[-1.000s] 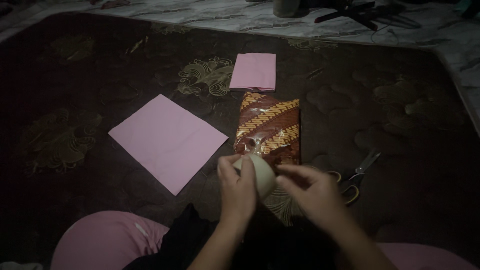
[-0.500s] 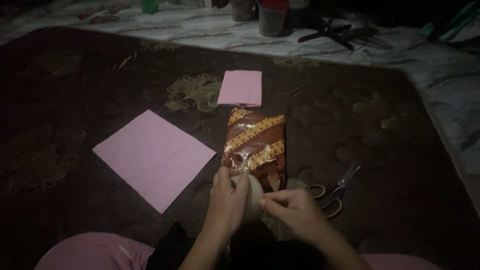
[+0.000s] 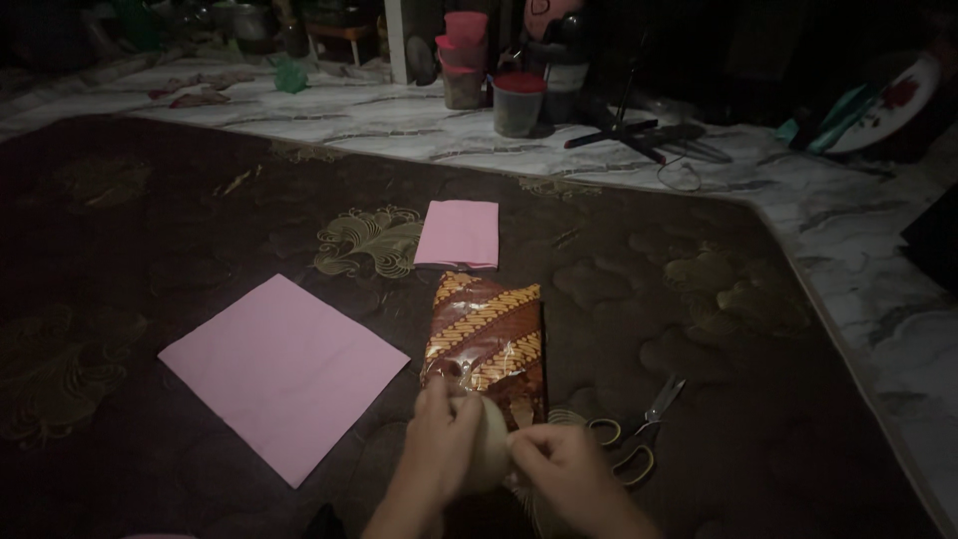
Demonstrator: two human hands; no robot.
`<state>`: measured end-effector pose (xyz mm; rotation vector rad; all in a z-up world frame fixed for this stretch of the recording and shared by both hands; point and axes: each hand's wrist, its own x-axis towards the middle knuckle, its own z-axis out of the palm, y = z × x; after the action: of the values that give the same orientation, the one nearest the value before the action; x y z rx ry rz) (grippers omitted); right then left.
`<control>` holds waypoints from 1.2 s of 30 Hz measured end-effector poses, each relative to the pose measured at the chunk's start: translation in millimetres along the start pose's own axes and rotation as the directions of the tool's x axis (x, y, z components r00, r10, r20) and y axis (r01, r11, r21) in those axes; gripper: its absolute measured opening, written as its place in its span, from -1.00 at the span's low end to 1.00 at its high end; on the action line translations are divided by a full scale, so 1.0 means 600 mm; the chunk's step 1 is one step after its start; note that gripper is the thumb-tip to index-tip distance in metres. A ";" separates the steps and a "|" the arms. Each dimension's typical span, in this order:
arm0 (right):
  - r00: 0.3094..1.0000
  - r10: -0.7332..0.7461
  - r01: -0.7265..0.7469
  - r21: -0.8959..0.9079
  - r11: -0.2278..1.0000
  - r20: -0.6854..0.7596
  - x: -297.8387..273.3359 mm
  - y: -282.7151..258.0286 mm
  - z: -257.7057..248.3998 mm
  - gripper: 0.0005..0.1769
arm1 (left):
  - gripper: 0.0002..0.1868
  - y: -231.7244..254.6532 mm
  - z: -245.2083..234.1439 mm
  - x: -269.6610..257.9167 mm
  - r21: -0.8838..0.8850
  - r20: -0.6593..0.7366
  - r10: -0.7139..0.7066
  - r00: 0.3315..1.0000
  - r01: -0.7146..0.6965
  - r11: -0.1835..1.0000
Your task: The person wraps a rectangular gift with patterned paper, folds the edges, and secures them with clear tape. They use scissors to cut the tape and continue folding and taping the remaining sides.
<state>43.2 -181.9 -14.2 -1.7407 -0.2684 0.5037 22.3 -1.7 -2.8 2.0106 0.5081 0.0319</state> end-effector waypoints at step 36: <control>0.957 -0.290 0.289 -0.124 0.949 0.013 0.007 -0.171 0.007 -0.75 | -0.41 0.164 -0.147 -0.027 0.169 0.056 0.144 0.988 -0.152 0.974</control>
<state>54.3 -152.8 83.5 -1.7844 -0.5527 0.2717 20.1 28.1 127.1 2.2117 0.3421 0.0366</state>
